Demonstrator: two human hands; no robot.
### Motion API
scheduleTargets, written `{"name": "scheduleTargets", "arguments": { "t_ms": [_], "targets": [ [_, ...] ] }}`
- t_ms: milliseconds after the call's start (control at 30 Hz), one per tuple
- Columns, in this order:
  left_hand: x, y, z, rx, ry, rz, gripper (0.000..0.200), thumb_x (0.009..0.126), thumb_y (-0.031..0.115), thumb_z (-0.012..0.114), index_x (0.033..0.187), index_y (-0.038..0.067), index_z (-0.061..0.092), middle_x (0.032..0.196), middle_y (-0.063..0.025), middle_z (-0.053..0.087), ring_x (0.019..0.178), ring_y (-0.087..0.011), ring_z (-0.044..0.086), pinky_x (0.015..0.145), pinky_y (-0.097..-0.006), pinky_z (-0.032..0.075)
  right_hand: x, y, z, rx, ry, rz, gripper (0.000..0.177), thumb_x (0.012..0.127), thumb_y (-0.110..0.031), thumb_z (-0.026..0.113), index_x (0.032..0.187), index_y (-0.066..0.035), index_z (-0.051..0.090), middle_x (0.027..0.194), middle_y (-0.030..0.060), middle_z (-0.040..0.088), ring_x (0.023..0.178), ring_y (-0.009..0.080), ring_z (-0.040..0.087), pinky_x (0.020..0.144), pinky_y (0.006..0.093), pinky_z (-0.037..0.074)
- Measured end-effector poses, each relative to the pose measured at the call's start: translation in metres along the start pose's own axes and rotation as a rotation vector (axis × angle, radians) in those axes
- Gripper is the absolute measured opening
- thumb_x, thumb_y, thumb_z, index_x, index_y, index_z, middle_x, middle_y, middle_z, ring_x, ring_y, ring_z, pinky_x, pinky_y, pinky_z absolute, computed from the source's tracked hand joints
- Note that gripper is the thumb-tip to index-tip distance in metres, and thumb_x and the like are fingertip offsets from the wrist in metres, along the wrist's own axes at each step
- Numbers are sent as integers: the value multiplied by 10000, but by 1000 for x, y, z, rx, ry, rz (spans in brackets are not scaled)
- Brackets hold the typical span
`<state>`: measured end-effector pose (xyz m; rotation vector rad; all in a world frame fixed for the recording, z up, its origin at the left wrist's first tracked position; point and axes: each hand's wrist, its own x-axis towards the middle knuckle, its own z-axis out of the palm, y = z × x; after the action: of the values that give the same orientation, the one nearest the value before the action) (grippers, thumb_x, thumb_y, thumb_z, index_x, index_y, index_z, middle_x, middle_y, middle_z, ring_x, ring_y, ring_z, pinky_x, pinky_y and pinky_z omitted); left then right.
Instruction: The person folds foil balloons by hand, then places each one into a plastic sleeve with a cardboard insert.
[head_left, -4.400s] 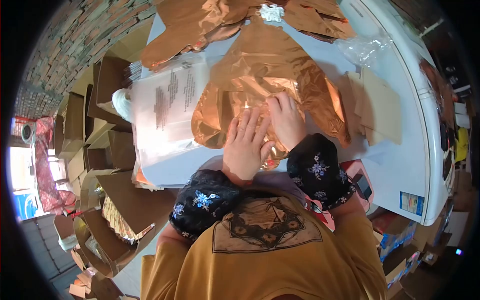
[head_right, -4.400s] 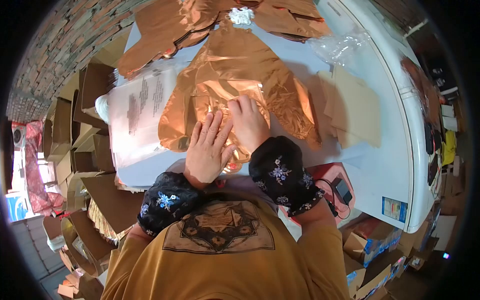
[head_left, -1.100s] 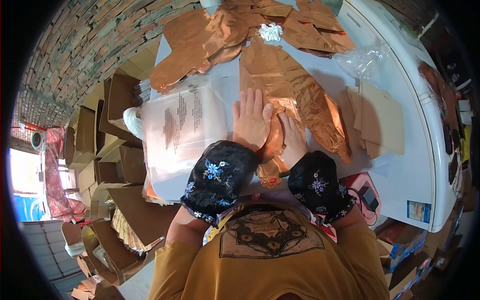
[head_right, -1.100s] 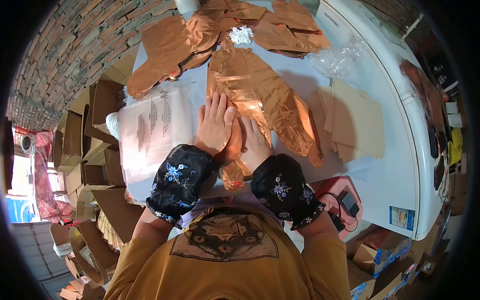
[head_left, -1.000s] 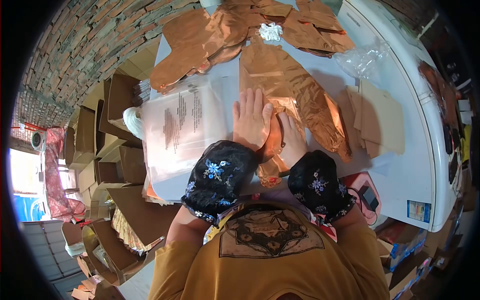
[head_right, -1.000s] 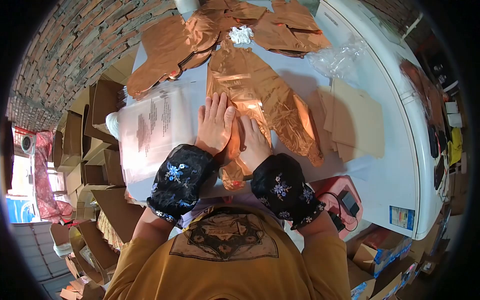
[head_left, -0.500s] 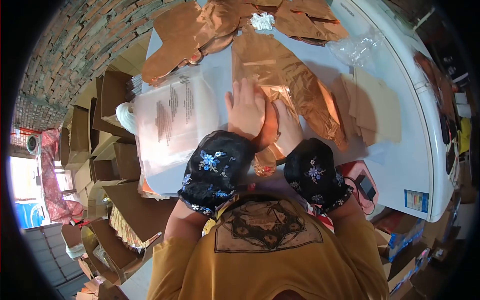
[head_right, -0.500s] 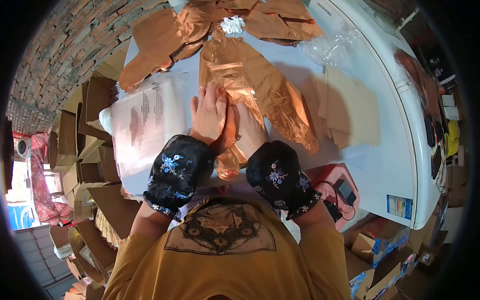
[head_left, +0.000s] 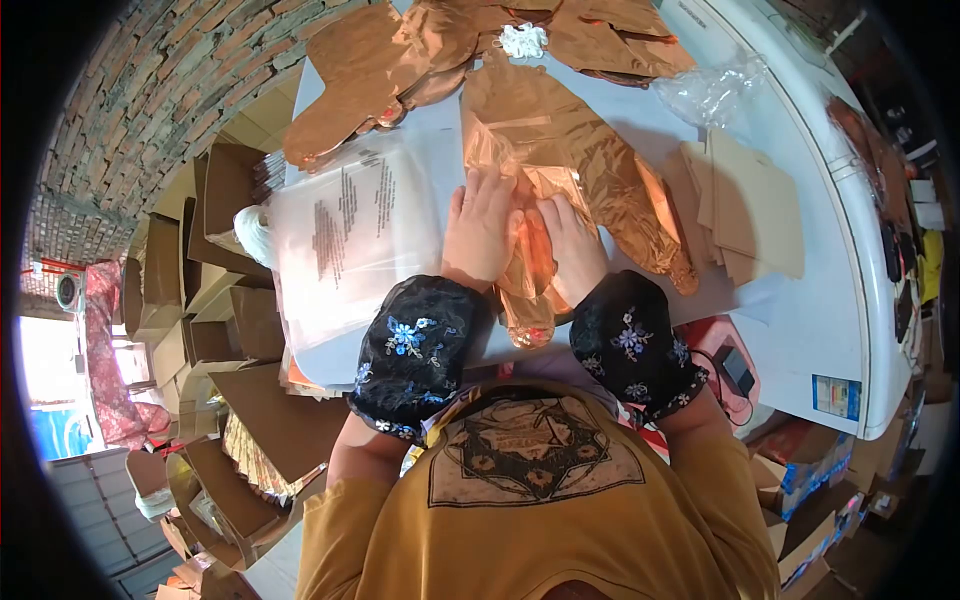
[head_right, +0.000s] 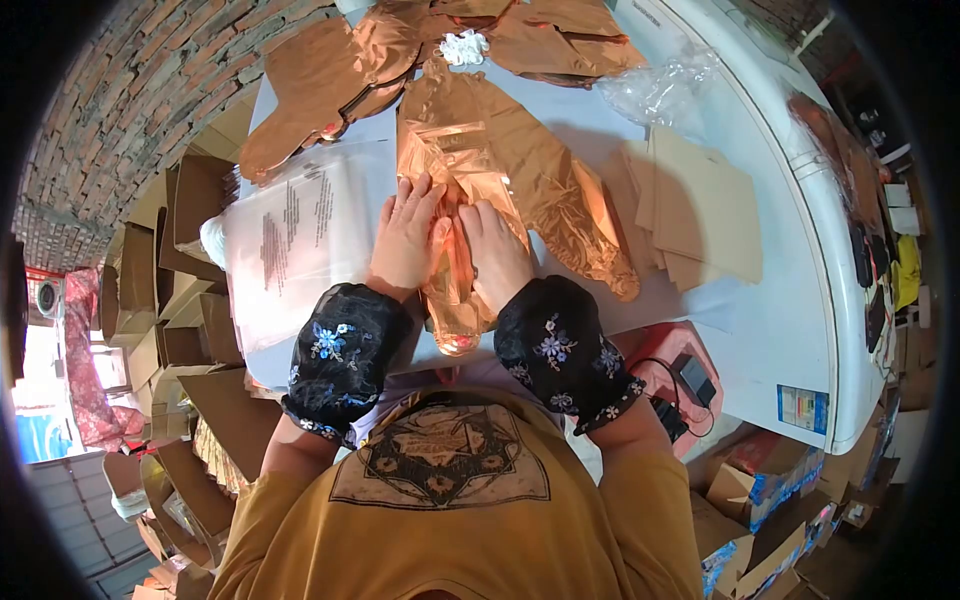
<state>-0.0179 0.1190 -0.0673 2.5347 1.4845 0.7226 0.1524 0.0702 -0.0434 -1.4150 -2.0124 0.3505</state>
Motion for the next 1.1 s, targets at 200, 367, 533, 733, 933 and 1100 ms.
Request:
{"name": "scheduleTargets", "arguments": {
  "t_ms": [200, 367, 533, 733, 933, 1100],
  "targets": [
    [-2, 8, 2, 140, 5, -9, 526, 1012, 352, 473, 1484, 128, 414, 1558, -164, 360, 1450, -376, 300, 1158, -552, 230, 6, -8, -12, 111, -9, 136, 300, 898, -18, 508, 1197, -28, 480, 1136, 225, 562, 1052, 431, 576, 878, 459, 489],
    [-3, 11, 2, 194, 16, 6, 533, 1016, 389, 460, 1486, 143, 415, 1561, -157, 357, 1449, -367, 301, 1157, -562, 222, 9, 11, -14, 226, 19, 117, 225, 934, -11, 554, 1158, -20, 541, 1028, 198, 649, 965, 400, 643, 788, 424, 526],
    [-2, 17, -4, 181, 34, 14, 525, 1009, 390, 476, 1471, 145, 434, 1543, -156, 380, 1442, -365, 313, 1153, -556, 229, 3, 1, -50, 41, 135, -65, 162, 909, -39, 616, 1069, -17, 627, 1049, 132, 627, 963, 337, 629, 819, 393, 518],
    [0, 22, -10, 240, 26, 12, 521, 999, 406, 499, 1448, 146, 461, 1530, -146, 400, 1443, -356, 320, 1135, -587, 230, -7, 31, -37, -179, 105, -137, 225, 831, -56, 631, 1056, -43, 635, 1076, 94, 594, 1035, 300, 570, 877, 392, 489],
    [-2, 25, -10, 271, 43, 30, 539, 997, 437, 496, 1459, 161, 465, 1549, -127, 388, 1453, -346, 312, 1145, -604, 210, -6, 31, -36, -200, 136, -143, 205, 835, -17, 662, 1038, -37, 637, 1028, 96, 594, 969, 308, 600, 834, 392, 505],
    [-3, 26, -6, 274, 34, 15, 539, 1006, 445, 476, 1466, 164, 459, 1550, -124, 390, 1450, -343, 319, 1148, -605, 207, -6, 26, -37, -187, 147, -142, 189, 837, -21, 660, 1024, -34, 638, 1021, 95, 594, 972, 306, 600, 827, 391, 506]
  ]
}}
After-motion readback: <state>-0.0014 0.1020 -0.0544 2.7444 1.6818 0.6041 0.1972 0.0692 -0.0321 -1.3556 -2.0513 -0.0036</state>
